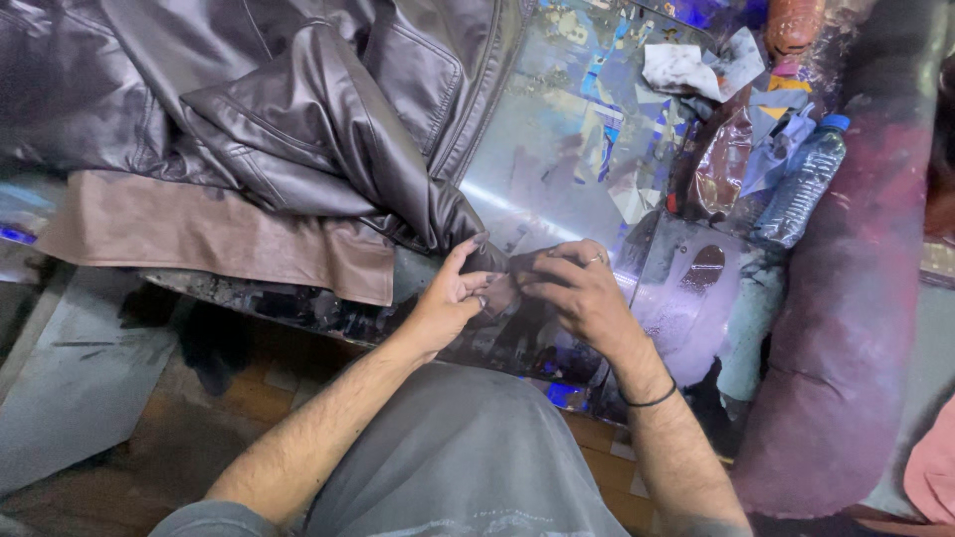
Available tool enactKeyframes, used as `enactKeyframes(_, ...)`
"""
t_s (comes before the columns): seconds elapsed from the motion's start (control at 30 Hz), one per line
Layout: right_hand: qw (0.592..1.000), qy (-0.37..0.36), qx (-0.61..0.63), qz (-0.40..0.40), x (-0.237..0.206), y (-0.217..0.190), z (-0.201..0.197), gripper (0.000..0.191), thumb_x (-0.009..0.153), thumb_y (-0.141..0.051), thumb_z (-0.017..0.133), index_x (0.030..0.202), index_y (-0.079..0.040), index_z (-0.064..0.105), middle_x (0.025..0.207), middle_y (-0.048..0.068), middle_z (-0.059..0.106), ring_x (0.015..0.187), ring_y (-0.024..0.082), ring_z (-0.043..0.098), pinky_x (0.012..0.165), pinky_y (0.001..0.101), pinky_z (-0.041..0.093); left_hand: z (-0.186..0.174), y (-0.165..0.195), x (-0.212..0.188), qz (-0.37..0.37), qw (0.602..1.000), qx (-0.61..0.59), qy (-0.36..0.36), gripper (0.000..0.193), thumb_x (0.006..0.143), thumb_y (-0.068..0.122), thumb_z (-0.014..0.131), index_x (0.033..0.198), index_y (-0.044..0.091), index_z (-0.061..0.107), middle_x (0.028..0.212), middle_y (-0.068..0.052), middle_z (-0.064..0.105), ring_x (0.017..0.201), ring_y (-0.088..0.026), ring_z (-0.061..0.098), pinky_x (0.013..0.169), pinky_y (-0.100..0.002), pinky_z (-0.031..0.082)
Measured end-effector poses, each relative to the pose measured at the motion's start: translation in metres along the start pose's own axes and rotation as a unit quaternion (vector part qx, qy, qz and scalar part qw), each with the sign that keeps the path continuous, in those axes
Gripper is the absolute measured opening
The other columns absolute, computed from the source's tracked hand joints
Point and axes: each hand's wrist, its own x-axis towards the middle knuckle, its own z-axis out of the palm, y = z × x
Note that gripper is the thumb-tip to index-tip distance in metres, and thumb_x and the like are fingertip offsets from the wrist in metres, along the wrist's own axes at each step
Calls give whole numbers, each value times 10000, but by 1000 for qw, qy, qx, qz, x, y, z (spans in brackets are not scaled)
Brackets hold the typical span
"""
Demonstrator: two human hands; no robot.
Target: The person applies dark dye to a brown leather jacket laid on a work table, rubbing the dye into the jacket's hem and edge areas with a sponge. They reposition the jacket and continue working the dye along the fabric, while another person handles leather pieces at the side of the table.
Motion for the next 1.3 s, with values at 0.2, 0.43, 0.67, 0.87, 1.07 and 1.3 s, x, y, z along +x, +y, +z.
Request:
enactKeyframes(0.2,998,40,-36,15,11,-8,7,528,570,12,739,1074,-142,769,1217,70,666,1114,352,594,926,476,477,-1,4,-4,-17,1000,16,-6,884,875,-147,456,1629,202,152,1369,-195,599,1187,-205,622,950,-325,494)
enactKeyframes(0.43,966,223,23,130,10,-16,17,370,755,-4,824,1083,-159,748,1220,61,649,1096,320,590,944,419,495,-7,3,-5,8,999,-29,-22,822,934,-70,495,1640,187,164,1344,-205,619,1180,-188,618,1006,-302,469)
enactKeyframes(0.67,988,114,-37,99,-4,-19,11,429,692,14,770,1079,-171,774,1177,57,669,1044,321,592,912,439,483,-5,-6,-2,-1,1000,-13,-20,884,829,3,525,1626,212,205,1344,-166,607,1154,-179,591,980,-311,461)
enactKeyframes(0.87,995,66,-56,54,-4,-27,3,471,634,-21,740,1070,-194,777,1183,47,662,1047,327,598,885,468,449,-4,-9,-2,30,996,-76,-31,770,904,185,472,1635,176,232,1324,-177,623,1226,-199,584,1079,-339,408)
enactKeyframes(1.07,992,90,-57,67,-1,-35,-1,437,666,-52,759,1071,-215,771,1195,18,658,1029,285,596,866,448,404,-3,-8,-5,35,990,-126,-42,657,1066,457,356,1640,159,237,1277,-178,639,1170,-221,613,1068,-377,425)
enactKeyframes(1.3,988,92,-95,81,0,-42,0,377,720,-117,819,1077,-225,763,1189,14,658,1023,271,595,863,438,388,-6,-8,-1,8,989,-142,-45,689,1050,556,343,1636,212,230,1262,-152,645,1118,-207,617,1031,-402,432)
